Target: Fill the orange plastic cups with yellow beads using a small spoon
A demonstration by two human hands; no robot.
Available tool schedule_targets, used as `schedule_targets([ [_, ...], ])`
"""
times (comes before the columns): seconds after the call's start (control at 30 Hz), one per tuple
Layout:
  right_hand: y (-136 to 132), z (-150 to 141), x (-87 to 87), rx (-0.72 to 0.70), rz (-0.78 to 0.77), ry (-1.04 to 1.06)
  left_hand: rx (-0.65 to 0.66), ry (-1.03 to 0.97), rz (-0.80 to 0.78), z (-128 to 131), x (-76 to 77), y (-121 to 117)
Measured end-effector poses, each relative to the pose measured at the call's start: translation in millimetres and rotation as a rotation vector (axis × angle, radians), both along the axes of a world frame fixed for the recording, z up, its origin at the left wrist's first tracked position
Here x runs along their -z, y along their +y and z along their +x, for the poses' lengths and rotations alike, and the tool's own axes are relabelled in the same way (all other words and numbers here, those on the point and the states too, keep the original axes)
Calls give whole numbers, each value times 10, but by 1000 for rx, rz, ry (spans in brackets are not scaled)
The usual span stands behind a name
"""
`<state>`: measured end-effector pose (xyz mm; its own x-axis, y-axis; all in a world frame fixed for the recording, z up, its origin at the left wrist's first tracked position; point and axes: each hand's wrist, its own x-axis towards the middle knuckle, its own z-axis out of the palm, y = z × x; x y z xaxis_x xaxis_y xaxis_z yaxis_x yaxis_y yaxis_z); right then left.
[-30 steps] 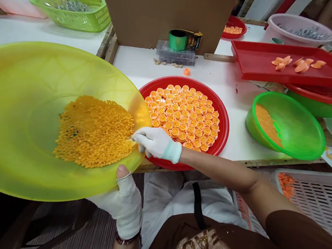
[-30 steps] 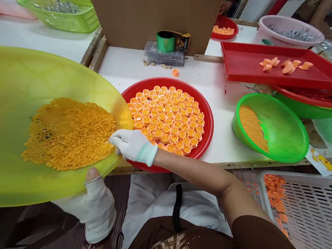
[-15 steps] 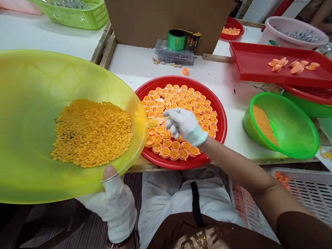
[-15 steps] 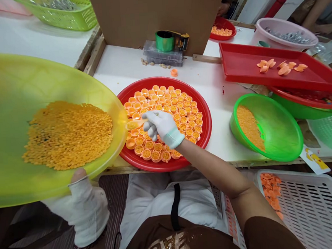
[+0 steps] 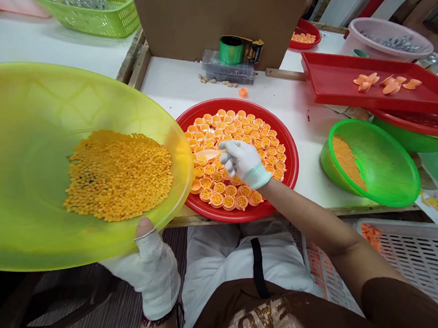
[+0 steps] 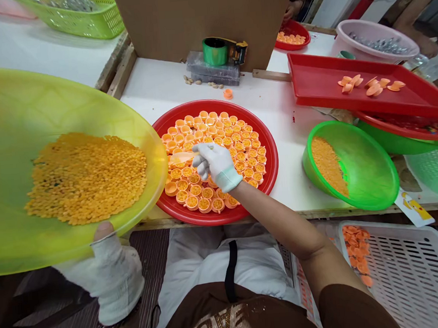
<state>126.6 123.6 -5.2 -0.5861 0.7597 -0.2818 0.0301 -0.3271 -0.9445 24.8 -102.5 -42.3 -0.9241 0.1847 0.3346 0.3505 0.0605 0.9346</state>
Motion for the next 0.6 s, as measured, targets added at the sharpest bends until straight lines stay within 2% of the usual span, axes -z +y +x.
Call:
schedule_targets([
  [0.1,-69,-110,-85,-97,114,-14,-17,26,44,34,-11,30],
  [0.23,-348,-361,-96,-298,457,-124,-14,46,58,47,40,42],
  [0.3,-501,-463,-72,-387,493,-134,-20,57,81,44,72,42],
  [0.33,-567,-500,-61,-419,433,-133,-25,62,86,43,85,42],
  [0.4,-660,-545,-48,-442,194,-131,-25,71,81,43,101,41],
  [0.5,-681,-548,-50,-366,-172,-110,-10,61,86,36,107,36],
  [0.6,-570,-464,-72,-267,-300,-17,-6,42,103,14,108,23],
])
